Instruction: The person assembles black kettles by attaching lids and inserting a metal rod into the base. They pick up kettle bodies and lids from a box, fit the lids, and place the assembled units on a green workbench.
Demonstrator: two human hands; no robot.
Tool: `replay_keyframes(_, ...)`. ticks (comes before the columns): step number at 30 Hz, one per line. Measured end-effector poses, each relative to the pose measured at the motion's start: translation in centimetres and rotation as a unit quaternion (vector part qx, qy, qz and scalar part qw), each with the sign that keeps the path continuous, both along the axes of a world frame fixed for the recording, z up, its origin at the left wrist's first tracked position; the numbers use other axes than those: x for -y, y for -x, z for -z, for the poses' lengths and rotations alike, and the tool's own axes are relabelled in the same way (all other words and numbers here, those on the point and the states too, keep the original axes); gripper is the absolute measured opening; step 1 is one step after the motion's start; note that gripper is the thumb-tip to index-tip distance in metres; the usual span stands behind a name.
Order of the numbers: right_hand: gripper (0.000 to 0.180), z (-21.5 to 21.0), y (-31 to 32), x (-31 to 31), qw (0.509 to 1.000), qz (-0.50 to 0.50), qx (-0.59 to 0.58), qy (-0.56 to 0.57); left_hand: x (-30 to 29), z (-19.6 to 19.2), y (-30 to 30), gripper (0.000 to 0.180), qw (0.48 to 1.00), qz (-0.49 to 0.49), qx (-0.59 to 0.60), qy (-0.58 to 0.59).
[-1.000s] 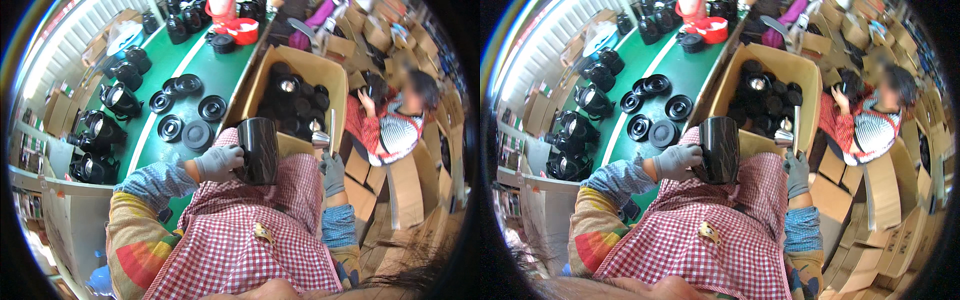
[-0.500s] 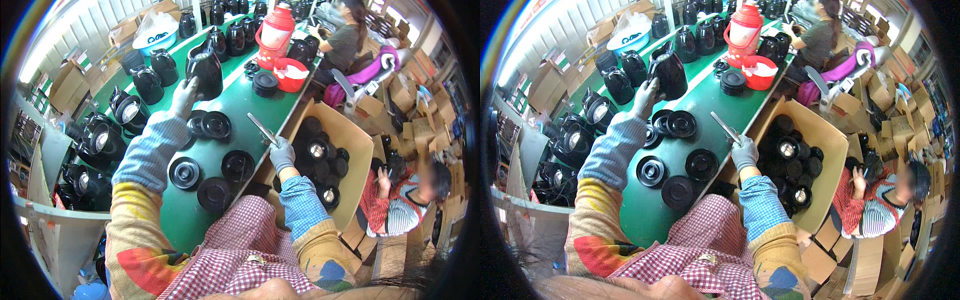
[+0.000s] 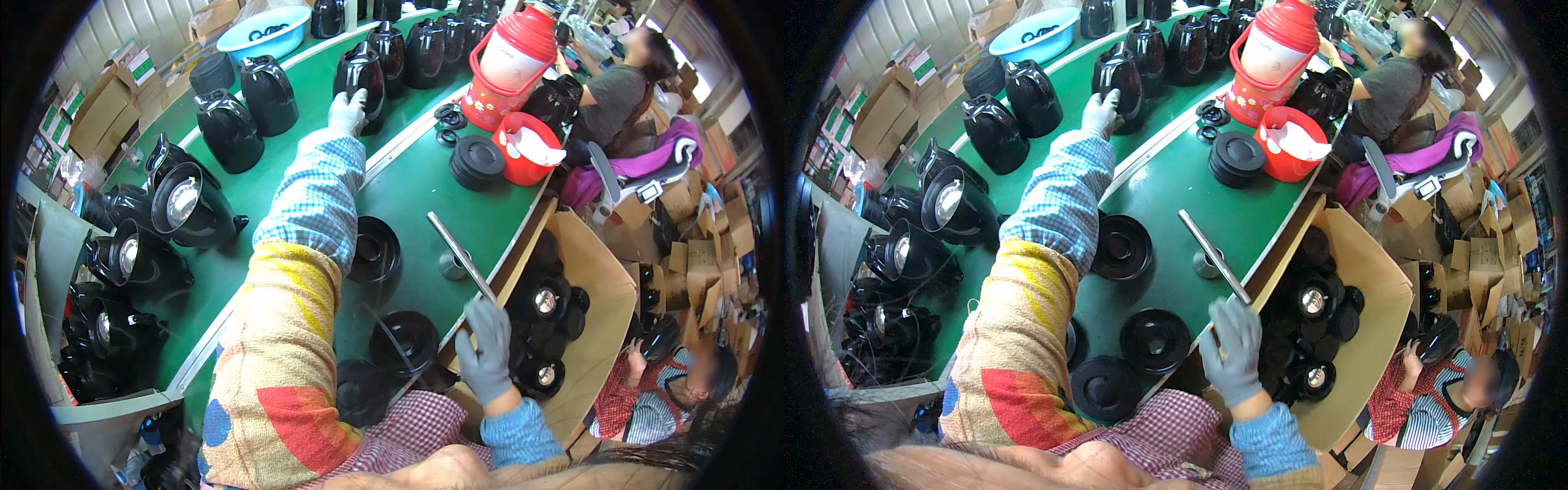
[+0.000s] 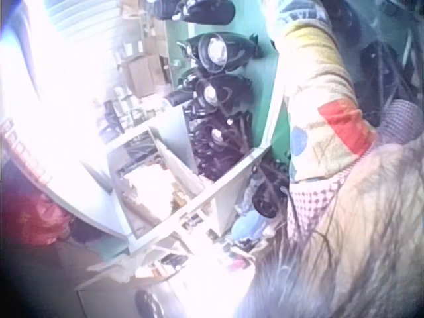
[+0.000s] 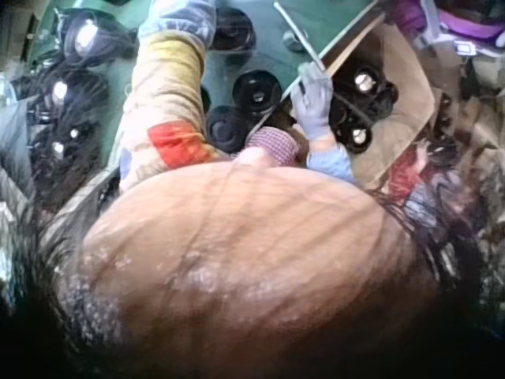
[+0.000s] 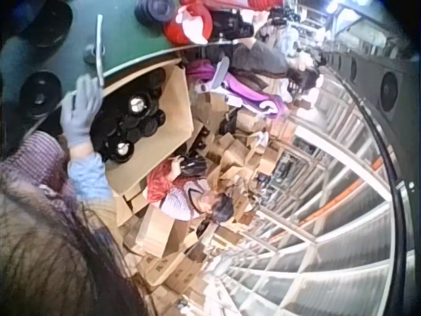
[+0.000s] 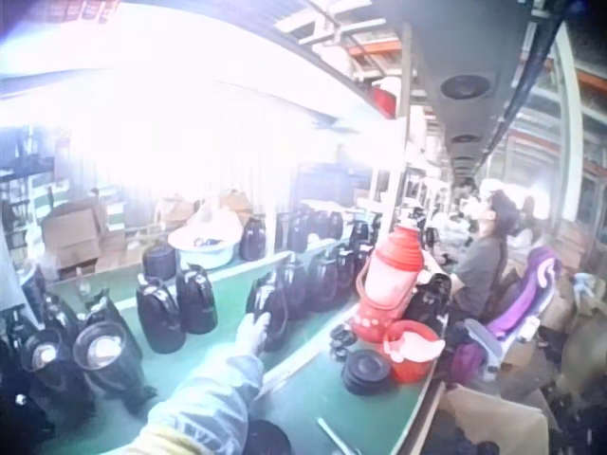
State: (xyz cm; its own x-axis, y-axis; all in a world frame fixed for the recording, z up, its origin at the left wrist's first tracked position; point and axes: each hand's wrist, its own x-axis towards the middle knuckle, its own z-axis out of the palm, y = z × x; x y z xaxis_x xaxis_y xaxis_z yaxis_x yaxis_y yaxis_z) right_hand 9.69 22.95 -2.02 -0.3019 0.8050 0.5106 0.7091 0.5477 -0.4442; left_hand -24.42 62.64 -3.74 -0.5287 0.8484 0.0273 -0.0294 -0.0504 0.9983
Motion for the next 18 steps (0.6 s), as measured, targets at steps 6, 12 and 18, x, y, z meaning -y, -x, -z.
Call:
replay_keyframes(6, 0.029, -1.4, -6.0, 8.6, 0.984, 0.070, -0.047, 0.160, 3.0, -5.8, 8.4, 0.065, 0.831, -0.091, -0.549, -0.013)
replay_keyframes(12, 0.025, 3.6, -15.7, 20.6, 0.904, 0.292, -0.125, 0.288, 5.2, -12.4, 14.5, 0.065, 0.602, -0.020, -0.716, 0.353)
replay_keyframes(18, 0.024, 3.6, -18.7, 26.5, 0.918, 0.291, -0.057, 0.264, 6.8, -10.5, 14.0, 0.026, 0.438, 0.057, -0.879, 0.181)
